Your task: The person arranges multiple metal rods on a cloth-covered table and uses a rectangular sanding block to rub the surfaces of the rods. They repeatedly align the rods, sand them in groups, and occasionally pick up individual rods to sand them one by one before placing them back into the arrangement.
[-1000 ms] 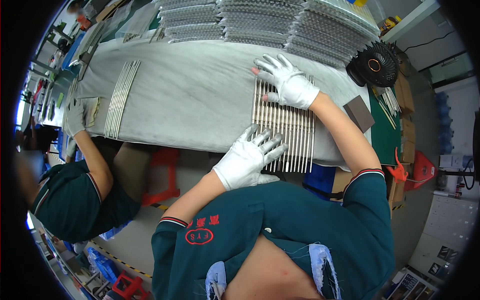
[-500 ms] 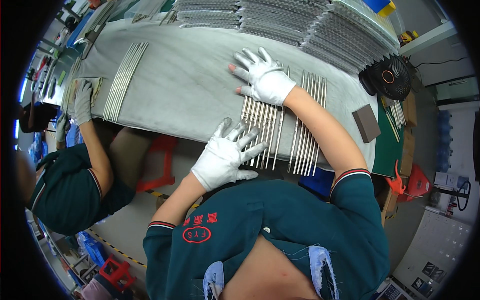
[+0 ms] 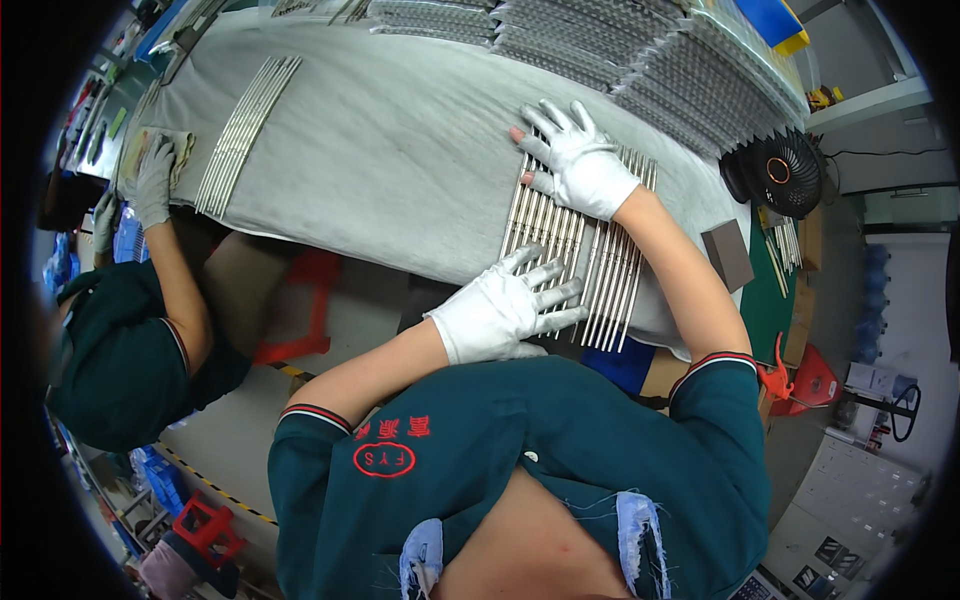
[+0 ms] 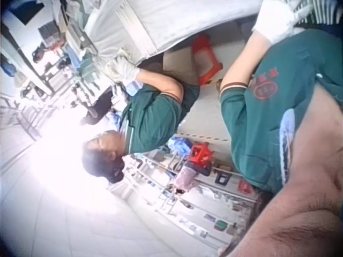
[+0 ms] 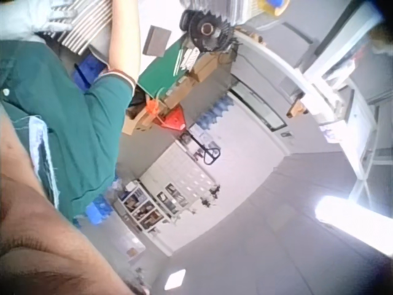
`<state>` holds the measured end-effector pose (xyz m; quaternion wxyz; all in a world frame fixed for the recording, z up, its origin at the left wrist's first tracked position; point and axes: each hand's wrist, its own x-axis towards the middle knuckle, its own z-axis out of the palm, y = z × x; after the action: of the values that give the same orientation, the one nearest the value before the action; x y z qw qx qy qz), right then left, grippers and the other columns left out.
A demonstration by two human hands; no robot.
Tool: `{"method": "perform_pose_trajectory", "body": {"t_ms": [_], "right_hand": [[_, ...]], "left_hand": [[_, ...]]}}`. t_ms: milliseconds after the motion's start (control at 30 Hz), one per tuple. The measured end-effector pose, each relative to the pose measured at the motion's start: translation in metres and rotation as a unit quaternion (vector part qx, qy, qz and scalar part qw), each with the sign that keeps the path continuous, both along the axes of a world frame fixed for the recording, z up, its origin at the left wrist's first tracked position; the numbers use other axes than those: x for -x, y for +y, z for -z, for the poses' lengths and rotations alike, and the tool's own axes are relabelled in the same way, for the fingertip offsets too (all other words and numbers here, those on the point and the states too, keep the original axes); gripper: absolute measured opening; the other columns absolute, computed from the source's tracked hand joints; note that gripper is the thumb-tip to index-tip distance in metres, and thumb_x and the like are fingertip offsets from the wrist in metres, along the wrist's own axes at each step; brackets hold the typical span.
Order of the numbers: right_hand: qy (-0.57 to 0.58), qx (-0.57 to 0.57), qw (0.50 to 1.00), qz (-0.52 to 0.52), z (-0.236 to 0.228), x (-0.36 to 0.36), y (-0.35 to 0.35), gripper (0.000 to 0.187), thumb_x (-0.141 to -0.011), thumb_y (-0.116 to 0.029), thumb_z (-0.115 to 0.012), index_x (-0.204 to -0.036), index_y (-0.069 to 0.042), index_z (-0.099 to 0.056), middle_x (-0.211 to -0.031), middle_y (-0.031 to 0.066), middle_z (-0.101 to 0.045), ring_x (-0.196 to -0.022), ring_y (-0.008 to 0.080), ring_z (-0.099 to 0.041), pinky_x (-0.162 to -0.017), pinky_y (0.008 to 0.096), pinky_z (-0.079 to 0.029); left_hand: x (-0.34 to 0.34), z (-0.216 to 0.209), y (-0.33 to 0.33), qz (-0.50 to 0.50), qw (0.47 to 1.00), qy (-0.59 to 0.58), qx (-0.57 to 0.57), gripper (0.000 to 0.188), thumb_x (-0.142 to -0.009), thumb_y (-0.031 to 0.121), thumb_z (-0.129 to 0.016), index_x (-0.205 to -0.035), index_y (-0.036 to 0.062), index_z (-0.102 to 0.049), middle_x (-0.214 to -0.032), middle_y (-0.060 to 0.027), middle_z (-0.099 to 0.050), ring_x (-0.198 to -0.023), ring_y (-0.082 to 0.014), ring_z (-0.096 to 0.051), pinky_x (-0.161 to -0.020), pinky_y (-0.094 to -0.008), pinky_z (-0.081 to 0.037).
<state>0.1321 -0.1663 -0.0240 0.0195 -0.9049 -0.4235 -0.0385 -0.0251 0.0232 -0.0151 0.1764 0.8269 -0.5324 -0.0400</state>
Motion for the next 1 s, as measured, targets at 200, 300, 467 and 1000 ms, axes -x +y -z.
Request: {"method": "perform_pose_trajectory", "body": {"t_ms": [200,300,467,1000], "right_hand": [[-0.006,-0.007,1.0,-0.014,0.003,-0.004,0.009,0.065,-0.097,-0.055,-0.051,-0.147,-0.013,-0.05,-0.156,0.0188,-0.04,-0.147,0.0386,-0.032,-0.12,0.0605,-0.02],[-0.005,-0.029,0.999,-0.031,0.008,-0.011,0.032,0.066,-0.097,-0.055,-0.051,-0.147,-0.013,-0.05,-0.156,0.0189,-0.04,-0.147,0.0381,-0.032,-0.12,0.0594,-0.02],[0.007,-0.11,0.994,-0.024,0.02,-0.051,0.053,0.065,-0.099,-0.052,-0.048,-0.151,-0.013,-0.045,-0.158,0.0161,-0.038,-0.148,0.0385,-0.031,-0.121,0.0571,-0.02],[0.015,-0.02,1.0,0.008,0.016,-0.071,-0.001,0.061,-0.102,-0.048,-0.044,-0.15,-0.011,-0.045,-0.157,0.0172,-0.039,-0.148,0.0374,-0.031,-0.122,0.0499,-0.023]], "left_hand": [[0.001,0.004,0.006,-0.011,1.0,-0.002,0.022,0.068,-0.089,0.056,-0.06,-0.147,0.0224,-0.049,-0.147,-0.0108,-0.052,-0.137,-0.0343,-0.047,-0.118,-0.0577,-0.028],[0.003,-0.005,0.025,-0.041,0.999,0.0,-0.026,0.066,-0.09,0.054,-0.061,-0.146,0.0222,-0.05,-0.146,-0.0111,-0.053,-0.136,-0.0338,-0.048,-0.119,-0.0563,-0.027],[0.008,-0.01,0.051,-0.1,0.994,0.021,-0.04,0.067,-0.088,0.056,-0.063,-0.146,0.0227,-0.052,-0.148,-0.0122,-0.052,-0.137,-0.0364,-0.047,-0.12,-0.0547,-0.027],[-0.007,0.006,0.026,-0.005,1.0,-0.001,-0.008,0.069,-0.09,0.056,-0.056,-0.15,0.0245,-0.046,-0.151,-0.0118,-0.047,-0.141,-0.036,-0.043,-0.12,-0.0543,-0.026]]}}
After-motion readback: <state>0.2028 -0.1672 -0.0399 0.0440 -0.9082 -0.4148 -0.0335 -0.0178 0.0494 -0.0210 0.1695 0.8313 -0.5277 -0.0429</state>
